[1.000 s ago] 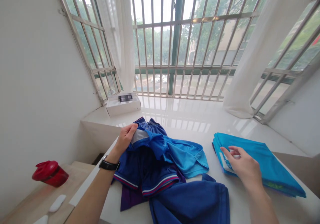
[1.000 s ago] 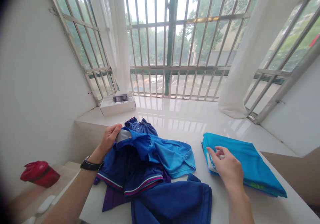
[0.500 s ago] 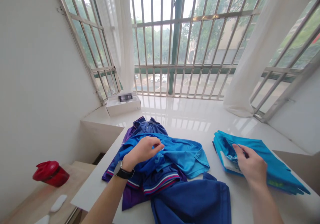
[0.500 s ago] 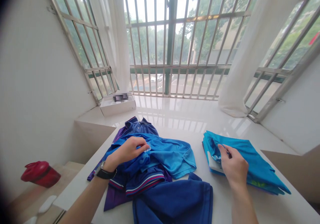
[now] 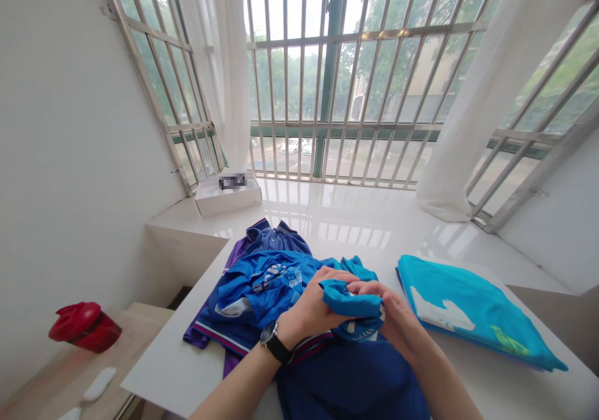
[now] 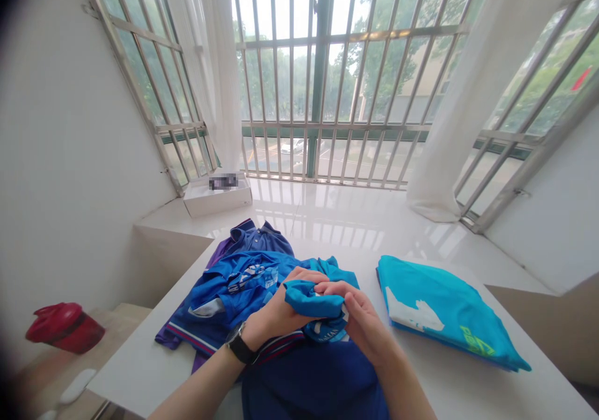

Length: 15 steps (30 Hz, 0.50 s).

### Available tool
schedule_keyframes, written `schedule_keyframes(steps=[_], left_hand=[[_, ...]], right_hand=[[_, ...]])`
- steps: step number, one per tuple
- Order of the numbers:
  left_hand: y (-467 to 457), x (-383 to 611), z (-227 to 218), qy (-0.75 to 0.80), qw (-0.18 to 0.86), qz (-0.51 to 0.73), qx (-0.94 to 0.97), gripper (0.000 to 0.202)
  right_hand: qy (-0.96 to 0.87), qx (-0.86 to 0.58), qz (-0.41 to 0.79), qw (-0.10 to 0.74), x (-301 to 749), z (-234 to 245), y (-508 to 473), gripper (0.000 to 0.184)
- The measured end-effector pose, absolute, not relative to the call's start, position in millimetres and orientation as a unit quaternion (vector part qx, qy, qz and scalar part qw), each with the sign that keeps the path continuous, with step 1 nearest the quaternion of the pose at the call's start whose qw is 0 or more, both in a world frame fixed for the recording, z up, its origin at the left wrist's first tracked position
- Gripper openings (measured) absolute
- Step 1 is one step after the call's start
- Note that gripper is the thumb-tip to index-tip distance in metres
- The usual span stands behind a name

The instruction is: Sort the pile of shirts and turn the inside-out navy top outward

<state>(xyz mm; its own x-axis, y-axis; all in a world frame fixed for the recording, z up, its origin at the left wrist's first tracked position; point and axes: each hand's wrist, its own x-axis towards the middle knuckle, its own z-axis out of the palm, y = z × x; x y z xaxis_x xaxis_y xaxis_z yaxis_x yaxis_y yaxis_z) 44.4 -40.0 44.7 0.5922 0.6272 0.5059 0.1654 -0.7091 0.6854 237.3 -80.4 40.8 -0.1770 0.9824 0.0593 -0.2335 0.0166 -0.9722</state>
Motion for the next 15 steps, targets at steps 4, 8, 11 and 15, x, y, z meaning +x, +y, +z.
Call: schedule_keyframes(steps=[4,8,11,15], left_hand=[[-38,41,37,0.262,0.304,0.412,0.818,0.024],[-36,45,27,0.310,0.342,0.462,0.757,0.026],[-33,49,22,0.370,0.367,0.486,0.702,0.035],[-27,50,18,0.386,0.440,0.497,0.641,0.046]], right_hand=[[-0.480,-0.436,0.541,0.536,242,32,-67,0.047],[-0.553,-0.454,0.493,0.494,236,22,-60,0.047],[-0.575,-0.443,0.500,0.473,227,20,-63,0.042],[-0.571,-0.467,0.467,0.488,224,24,-64,0.032]])
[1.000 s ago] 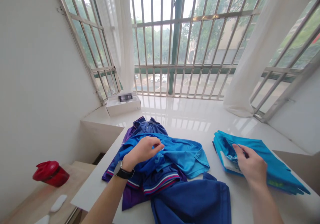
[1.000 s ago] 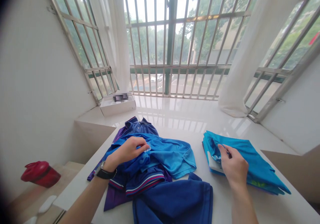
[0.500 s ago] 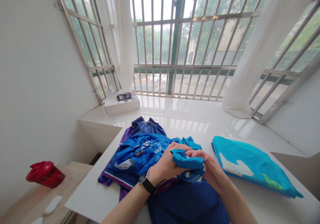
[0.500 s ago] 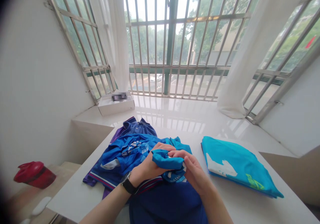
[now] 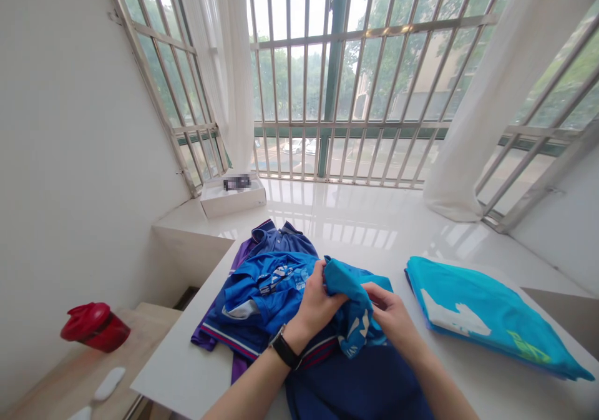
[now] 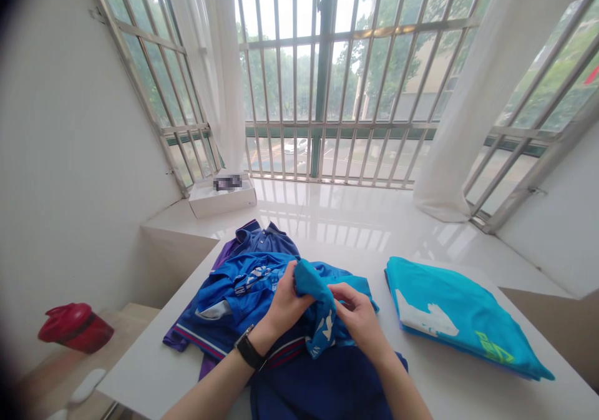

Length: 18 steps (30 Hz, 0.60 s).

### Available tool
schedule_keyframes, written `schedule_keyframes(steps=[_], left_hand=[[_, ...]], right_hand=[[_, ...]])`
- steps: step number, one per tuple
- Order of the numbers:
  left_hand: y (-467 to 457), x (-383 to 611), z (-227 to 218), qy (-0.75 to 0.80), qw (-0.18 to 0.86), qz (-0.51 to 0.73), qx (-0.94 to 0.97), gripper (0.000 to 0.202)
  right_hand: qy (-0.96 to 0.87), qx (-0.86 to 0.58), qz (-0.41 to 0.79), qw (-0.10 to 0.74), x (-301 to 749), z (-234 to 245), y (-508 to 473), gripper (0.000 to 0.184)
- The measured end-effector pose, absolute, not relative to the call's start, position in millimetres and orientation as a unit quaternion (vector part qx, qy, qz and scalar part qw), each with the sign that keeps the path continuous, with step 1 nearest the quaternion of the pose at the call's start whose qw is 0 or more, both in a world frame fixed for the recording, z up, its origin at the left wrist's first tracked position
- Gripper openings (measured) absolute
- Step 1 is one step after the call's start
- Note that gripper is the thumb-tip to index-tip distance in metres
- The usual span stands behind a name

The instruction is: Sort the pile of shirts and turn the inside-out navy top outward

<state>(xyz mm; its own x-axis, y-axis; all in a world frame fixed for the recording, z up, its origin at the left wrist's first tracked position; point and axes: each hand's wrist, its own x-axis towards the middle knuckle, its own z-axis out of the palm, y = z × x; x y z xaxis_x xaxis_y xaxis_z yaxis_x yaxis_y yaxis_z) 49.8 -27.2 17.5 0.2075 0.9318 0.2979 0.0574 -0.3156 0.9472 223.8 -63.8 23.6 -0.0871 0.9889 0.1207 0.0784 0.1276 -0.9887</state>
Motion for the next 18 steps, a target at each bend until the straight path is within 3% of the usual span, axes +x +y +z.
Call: schedule_keyframes(steps=[9,14,18], left_hand=[[-28,50,16,0.315,0.479,0.526,0.629,0.036],[-26,43,23,0.333,0.415,0.516,0.671,0.036],[-23,35,29,0.350,0.443,0.492,0.663,0.042]], right_hand=[[-0.546,-0.524,0.389,0.525,228,18,-61,0.036],[-0.446,-0.555,0.321,0.624,248,12,-57,0.037],[-0.365,-0.553,0.242,0.709,272,13,-53,0.035]])
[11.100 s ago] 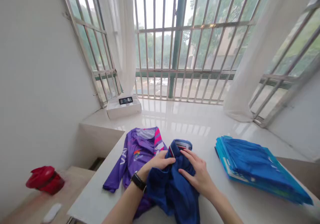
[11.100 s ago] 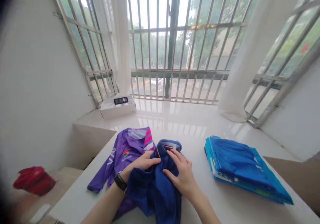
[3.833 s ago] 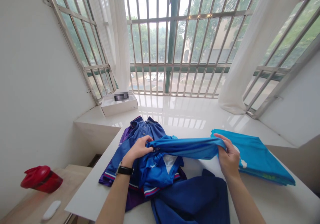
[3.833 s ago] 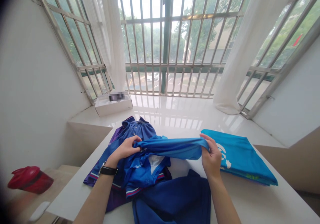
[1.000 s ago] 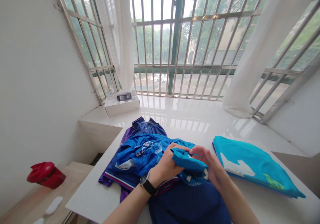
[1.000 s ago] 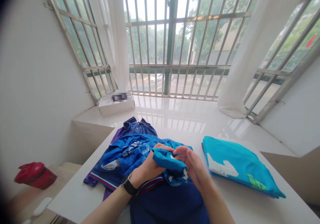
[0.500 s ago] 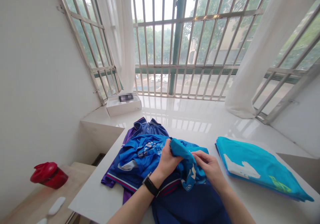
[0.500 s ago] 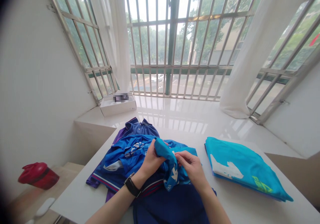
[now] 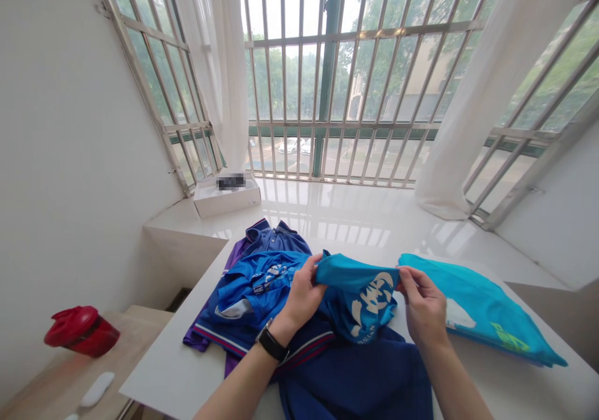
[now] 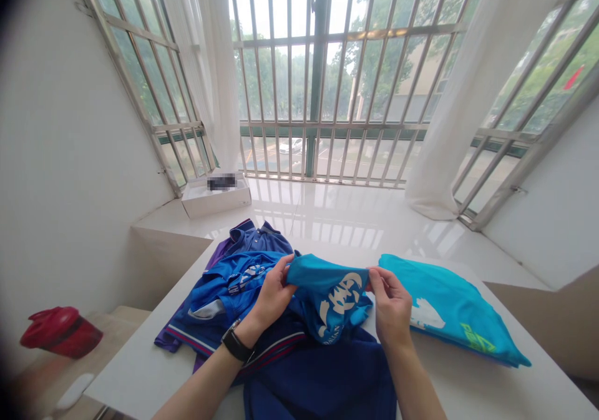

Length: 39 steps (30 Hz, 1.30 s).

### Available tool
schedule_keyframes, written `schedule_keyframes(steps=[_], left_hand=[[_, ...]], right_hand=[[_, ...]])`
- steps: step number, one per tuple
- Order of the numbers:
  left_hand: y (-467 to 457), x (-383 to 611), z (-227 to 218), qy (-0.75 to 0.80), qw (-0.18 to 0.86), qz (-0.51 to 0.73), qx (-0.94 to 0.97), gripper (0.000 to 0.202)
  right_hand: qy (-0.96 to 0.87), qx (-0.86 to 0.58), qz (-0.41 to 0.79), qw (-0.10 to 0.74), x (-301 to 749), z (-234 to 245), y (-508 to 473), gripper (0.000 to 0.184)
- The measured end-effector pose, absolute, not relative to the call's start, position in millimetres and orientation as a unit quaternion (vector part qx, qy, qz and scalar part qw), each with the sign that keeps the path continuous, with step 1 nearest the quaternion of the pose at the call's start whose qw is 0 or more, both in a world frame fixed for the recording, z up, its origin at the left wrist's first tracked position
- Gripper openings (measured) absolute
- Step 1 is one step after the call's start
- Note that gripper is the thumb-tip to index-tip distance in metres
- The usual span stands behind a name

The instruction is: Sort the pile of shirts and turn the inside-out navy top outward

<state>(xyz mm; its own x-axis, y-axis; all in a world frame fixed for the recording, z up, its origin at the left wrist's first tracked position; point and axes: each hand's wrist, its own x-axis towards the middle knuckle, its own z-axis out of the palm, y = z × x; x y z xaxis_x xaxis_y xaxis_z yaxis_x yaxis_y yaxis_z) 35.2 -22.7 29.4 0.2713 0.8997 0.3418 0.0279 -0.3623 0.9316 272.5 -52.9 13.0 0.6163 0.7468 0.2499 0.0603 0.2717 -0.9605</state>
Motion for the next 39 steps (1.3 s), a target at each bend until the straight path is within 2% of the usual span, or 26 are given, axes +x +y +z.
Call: schedule_keyframes(steps=[5,7,12,17,20,24,28,30,34,36,39], left_hand=[[-21,29,35,0.375,0.438,0.504,0.643,0.027],[-22,28,39,0.394,0.440,0.511,0.625,0.030],[-26,25,51,0.374,0.518,0.492,0.591,0.036],[-35,18,63,0.384,0.426,0.425,0.700,0.028],[-37,15,67,0.367,0.378,0.395,0.752,0.031],[-35,15,67,0.336,0.347,0.430,0.763,0.025],[-31,16,65,0.335,0.340,0.465,0.745,0.017],[-30,15,65,0.332,0.344,0.483,0.734,0.011],[-30,15,66,0.334,0.350,0.511,0.710,0.006],[-30,15,68,0.332,0.357,0.517,0.704,0.008],[-32,16,69,0.330,0.368,0.505,0.707,0.014]], right_hand=[[-0.346,-0.546,0.190,0.739,285,12,-50,0.030],[-0.342,-0.546,0.182,0.743,285,12,-50,0.030],[-0.292,-0.526,0.178,0.779,285,19,-52,0.030],[-0.298,-0.528,0.195,0.771,288,22,-52,0.030],[-0.390,-0.541,0.274,0.693,283,21,-53,0.029],[-0.563,-0.522,0.413,0.490,258,16,-58,0.034],[-0.644,-0.495,0.432,0.391,236,9,-62,0.030],[-0.657,-0.503,0.399,0.395,237,8,-62,0.032],[-0.624,-0.533,0.298,0.488,255,11,-59,0.032],[-0.596,-0.552,0.255,0.525,264,15,-58,0.032],[-0.591,-0.565,0.212,0.536,269,19,-59,0.029]])
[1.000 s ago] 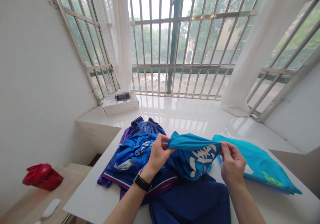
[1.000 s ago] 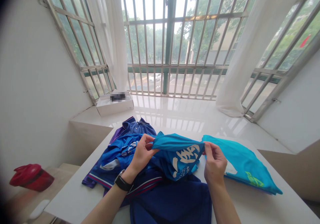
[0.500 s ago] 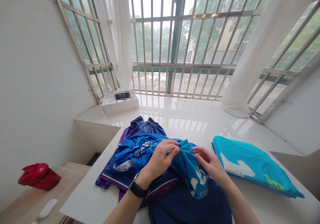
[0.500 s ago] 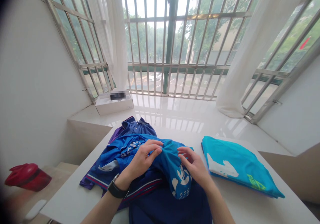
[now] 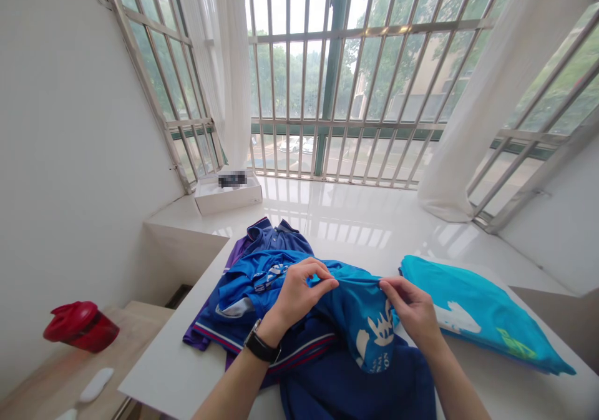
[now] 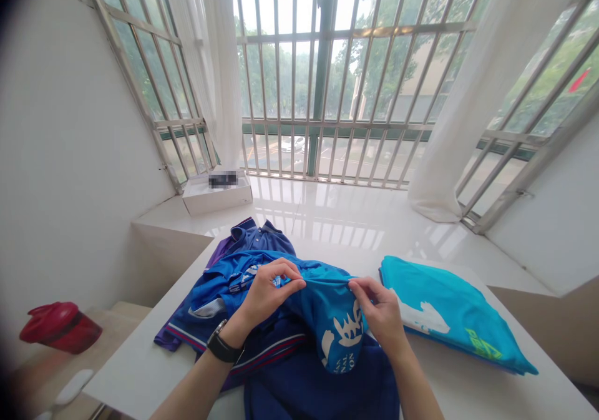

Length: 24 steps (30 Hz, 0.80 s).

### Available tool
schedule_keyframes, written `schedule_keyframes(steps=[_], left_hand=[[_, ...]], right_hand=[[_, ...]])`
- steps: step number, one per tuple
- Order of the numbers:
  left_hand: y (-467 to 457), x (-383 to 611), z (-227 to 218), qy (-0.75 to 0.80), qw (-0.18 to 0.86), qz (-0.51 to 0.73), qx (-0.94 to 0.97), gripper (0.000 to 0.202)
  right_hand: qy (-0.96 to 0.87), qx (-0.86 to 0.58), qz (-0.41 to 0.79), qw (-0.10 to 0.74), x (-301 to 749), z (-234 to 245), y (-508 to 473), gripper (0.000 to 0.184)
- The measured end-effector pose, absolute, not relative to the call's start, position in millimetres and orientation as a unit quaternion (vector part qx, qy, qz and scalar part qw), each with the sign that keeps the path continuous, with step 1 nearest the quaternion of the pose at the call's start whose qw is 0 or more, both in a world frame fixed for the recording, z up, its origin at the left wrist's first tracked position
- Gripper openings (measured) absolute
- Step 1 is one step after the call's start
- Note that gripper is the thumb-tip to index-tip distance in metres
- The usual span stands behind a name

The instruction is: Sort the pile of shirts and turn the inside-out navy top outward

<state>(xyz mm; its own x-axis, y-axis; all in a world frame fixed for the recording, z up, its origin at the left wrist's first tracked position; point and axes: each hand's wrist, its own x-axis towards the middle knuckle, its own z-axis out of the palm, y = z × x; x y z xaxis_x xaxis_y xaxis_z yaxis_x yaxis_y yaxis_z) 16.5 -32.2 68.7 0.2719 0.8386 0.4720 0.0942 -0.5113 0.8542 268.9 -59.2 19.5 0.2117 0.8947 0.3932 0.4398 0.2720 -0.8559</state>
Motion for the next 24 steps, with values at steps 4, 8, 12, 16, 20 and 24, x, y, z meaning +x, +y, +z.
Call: schedule_keyframes(steps=[4,8,12,16,20,24], left_hand=[[-34,18,67,0.334,0.382,0.477,0.717,0.019],[-33,20,61,0.365,0.378,0.448,0.724,0.024],[-34,24,54,0.385,0.348,0.439,0.734,0.029],[-33,28,46,0.389,0.313,0.441,0.746,0.027],[-32,30,42,0.400,0.275,0.441,0.755,0.027],[-36,31,55,0.393,0.241,0.430,0.777,0.029]], right_hand=[[-0.623,-0.564,0.149,0.522,266,19,-61,0.027],[-0.600,-0.584,0.113,0.535,259,19,-61,0.027],[-0.649,-0.527,0.153,0.527,242,21,-67,0.028],[-0.716,-0.455,0.132,0.514,221,25,-73,0.015],[-0.724,-0.444,0.074,0.523,215,27,-75,0.010],[-0.714,-0.443,0.002,0.542,228,39,-73,0.009]])
